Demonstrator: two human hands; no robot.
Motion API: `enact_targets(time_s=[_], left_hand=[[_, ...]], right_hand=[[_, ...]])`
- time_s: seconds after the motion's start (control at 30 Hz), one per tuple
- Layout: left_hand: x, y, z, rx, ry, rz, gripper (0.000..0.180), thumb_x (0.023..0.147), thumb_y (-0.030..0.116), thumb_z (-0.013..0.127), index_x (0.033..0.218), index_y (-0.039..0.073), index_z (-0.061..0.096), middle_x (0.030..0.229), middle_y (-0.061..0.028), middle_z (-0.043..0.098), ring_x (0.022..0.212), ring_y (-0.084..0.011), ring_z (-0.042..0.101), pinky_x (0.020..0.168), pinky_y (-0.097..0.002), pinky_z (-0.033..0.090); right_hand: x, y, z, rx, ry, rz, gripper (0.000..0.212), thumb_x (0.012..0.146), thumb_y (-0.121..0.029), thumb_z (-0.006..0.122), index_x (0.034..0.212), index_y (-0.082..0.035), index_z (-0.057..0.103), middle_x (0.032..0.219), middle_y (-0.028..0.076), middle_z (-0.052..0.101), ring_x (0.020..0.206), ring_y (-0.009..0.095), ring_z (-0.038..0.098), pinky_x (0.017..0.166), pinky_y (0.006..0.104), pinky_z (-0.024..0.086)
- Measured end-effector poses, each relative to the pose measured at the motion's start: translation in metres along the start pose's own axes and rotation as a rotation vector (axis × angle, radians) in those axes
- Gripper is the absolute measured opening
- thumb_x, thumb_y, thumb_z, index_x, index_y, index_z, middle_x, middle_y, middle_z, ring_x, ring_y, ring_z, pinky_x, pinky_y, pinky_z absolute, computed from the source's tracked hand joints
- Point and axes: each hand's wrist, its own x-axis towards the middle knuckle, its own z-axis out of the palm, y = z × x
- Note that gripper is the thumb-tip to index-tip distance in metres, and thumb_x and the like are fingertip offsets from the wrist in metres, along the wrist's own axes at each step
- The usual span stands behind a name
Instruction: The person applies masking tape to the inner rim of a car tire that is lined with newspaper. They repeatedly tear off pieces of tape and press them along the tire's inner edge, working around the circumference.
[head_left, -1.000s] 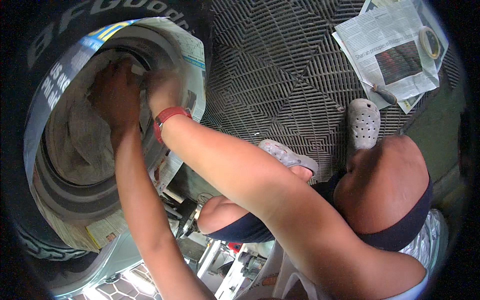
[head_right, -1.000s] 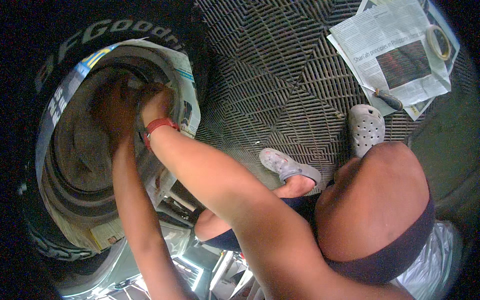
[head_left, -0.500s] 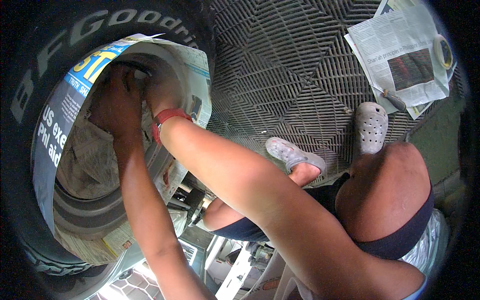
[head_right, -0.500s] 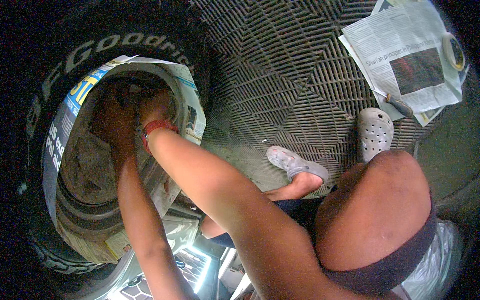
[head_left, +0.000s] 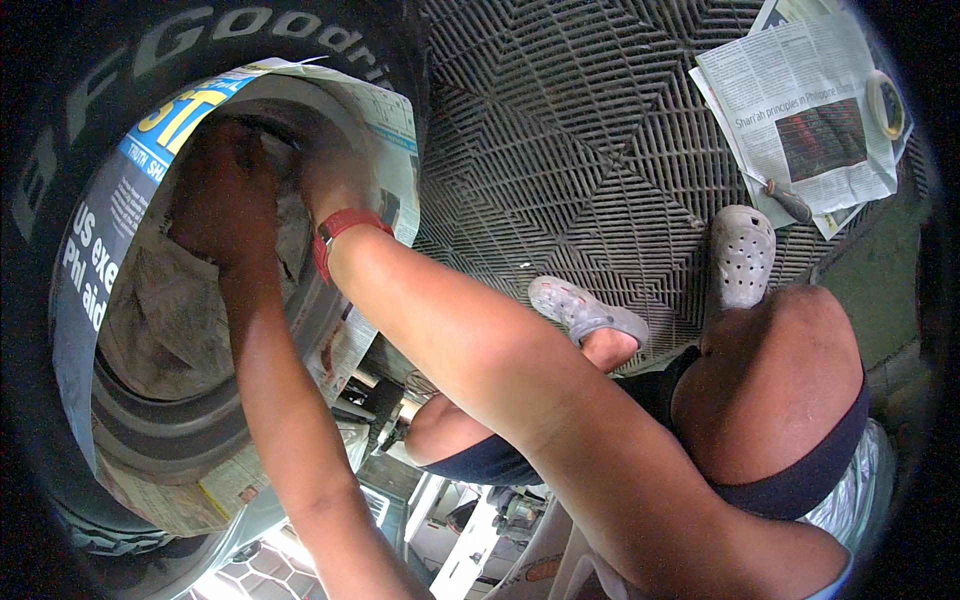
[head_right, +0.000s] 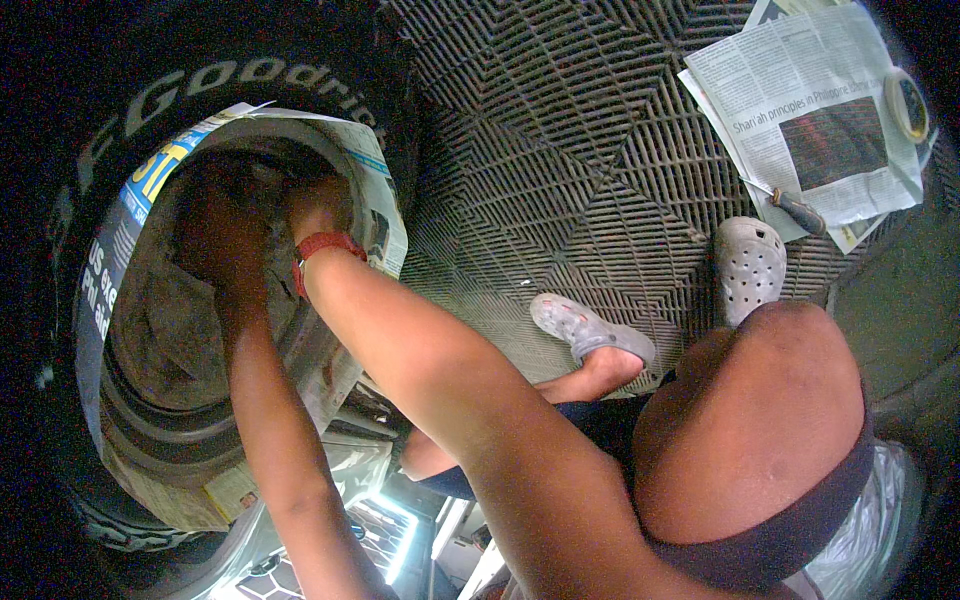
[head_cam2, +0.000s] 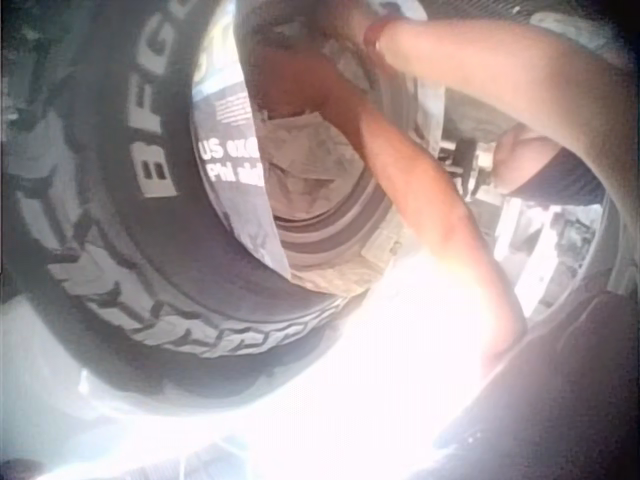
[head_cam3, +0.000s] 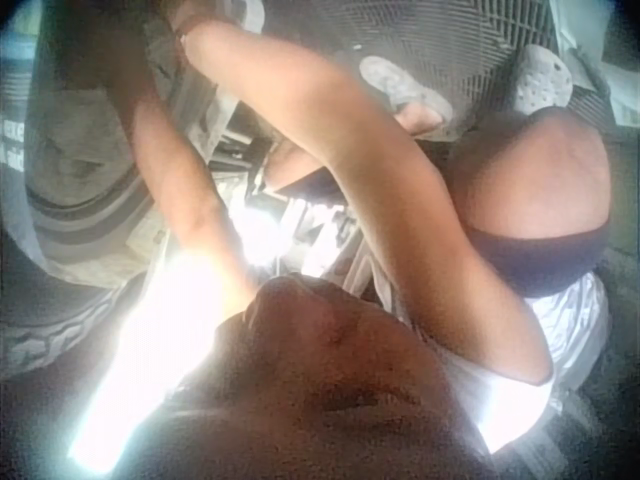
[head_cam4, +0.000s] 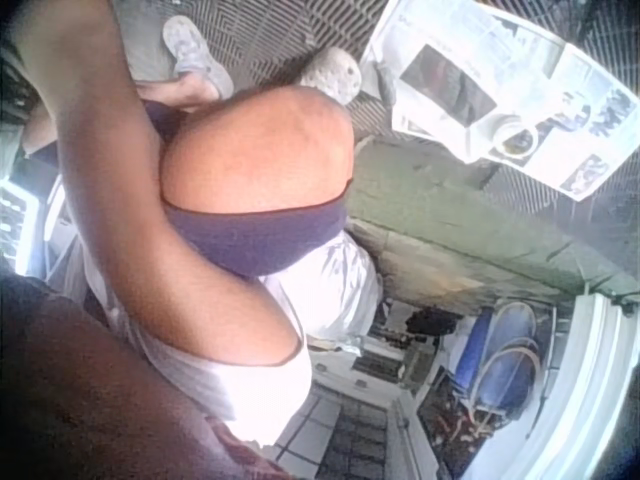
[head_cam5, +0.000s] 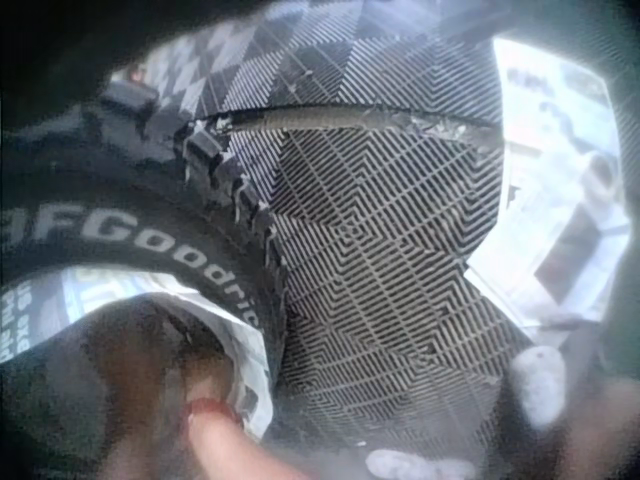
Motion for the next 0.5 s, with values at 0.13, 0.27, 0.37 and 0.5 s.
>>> enact_targets(time_s=[0.13,0.27,0.37,0.5], left_hand=[[-0.002,-0.009,0.004,-0.107,0.063,0.056,0.022,0.096,0.030,0.066,0.111,0.016,0.071,0.112,-0.0079,0.073,0.101,-0.0315,0.070,0.080,-0.0471,0.057],[-0.001,-0.002,-0.009,-0.036,-0.235,0.408,0.030,0.093,0.016,0.062,0.122,0.012,0.070,0.131,-0.0082,0.067,0.128,-0.0294,0.060,0.104,-0.0504,0.048],[-0.052,-0.022,0.011,-0.022,-0.277,0.478,0.040,0.090,0.010,0.061,0.130,0.010,0.067,0.141,-0.0093,0.061,0.139,-0.0286,0.051,0.118,-0.0530,0.036],[0.008,0.006,0.003,-0.179,-0.070,0.593,0.044,0.090,0.008,0.061,0.135,0.006,0.065,0.144,-0.0116,0.060,0.141,-0.0290,0.049,0.124,-0.0510,0.029]], right_hand=[[0.007,0.008,0.011,-0.051,0.077,-0.116,0.030,0.100,-0.021,0.058,0.122,-0.007,0.073,0.126,0.021,0.071,0.114,0.039,0.069,0.102,0.0475,0.053],[0.022,0.016,0.021,-0.161,0.135,-0.112,0.029,0.100,-0.018,0.055,0.119,-0.006,0.074,0.124,0.021,0.072,0.111,0.038,0.070,0.100,0.0468,0.054],[-0.007,0.019,0.027,-0.168,-0.165,-0.001,0.037,0.103,-0.018,0.054,0.137,-0.005,0.063,0.142,0.020,0.061,0.131,0.035,0.058,0.115,0.0425,0.042],[0.053,0.037,0.024,-0.666,0.248,-0.337,0.026,0.099,-0.016,0.058,0.116,-0.005,0.075,0.113,0.021,0.075,0.100,0.037,0.073,0.087,0.0453,0.057]])
